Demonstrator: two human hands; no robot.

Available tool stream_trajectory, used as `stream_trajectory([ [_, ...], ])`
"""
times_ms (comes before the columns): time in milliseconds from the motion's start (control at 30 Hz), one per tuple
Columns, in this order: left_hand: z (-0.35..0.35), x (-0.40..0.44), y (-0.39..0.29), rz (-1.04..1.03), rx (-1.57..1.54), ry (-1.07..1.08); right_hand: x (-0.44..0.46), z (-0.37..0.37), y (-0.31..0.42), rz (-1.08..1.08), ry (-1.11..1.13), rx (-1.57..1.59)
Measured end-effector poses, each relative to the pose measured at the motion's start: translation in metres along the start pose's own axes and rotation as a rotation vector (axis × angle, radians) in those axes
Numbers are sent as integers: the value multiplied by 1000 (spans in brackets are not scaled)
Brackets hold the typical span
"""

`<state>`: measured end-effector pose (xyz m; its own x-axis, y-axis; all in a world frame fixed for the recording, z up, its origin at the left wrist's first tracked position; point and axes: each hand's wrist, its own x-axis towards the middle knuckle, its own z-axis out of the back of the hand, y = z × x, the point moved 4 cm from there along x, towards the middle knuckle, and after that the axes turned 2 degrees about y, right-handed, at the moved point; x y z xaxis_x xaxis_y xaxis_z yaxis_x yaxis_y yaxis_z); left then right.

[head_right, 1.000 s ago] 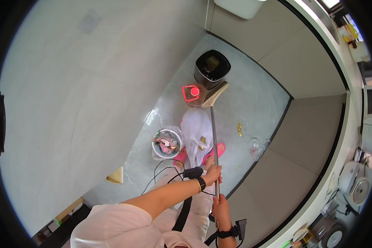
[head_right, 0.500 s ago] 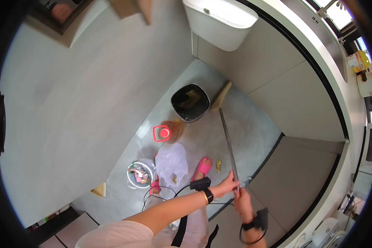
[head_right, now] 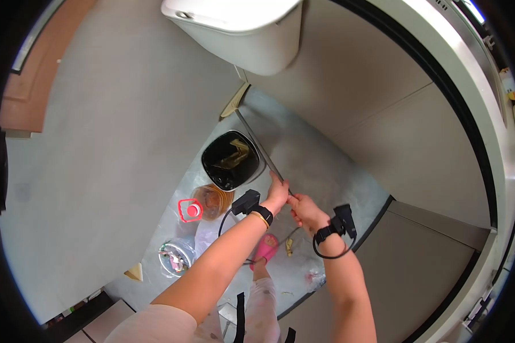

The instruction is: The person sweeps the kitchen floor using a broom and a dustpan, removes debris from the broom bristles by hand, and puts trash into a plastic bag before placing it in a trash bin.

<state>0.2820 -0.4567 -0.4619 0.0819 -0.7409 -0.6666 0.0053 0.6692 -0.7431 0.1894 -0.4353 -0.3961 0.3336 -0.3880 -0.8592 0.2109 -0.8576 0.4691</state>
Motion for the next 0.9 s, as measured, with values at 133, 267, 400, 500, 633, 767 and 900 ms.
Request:
stream_trajectory([
  [133, -20, -20, 68, 64, 393, -27, -16, -6, -77, -28, -3, 189],
  [267, -49, -128, 119, 114, 470, 249, -101, -36, -169, -97, -250, 200],
  [400, -57, -254, 124, 75, 367, 340, -207, -76, -218, -177, -404, 226],
  [500, -39, -256, 96, 94, 307, 253, -214, -79, -184, -106, -294, 222],
  [633, -19, -169, 61, -59, 333, 77, -133, -57, -145, 22, -191, 237],
  [767, 5, -82, 52, -58, 79, -114, -50, -38, -94, 233, -157, -3],
  [900, 21, -18, 29, -89, 178, -129, -11, -23, -34, 172, -131, -50],
])
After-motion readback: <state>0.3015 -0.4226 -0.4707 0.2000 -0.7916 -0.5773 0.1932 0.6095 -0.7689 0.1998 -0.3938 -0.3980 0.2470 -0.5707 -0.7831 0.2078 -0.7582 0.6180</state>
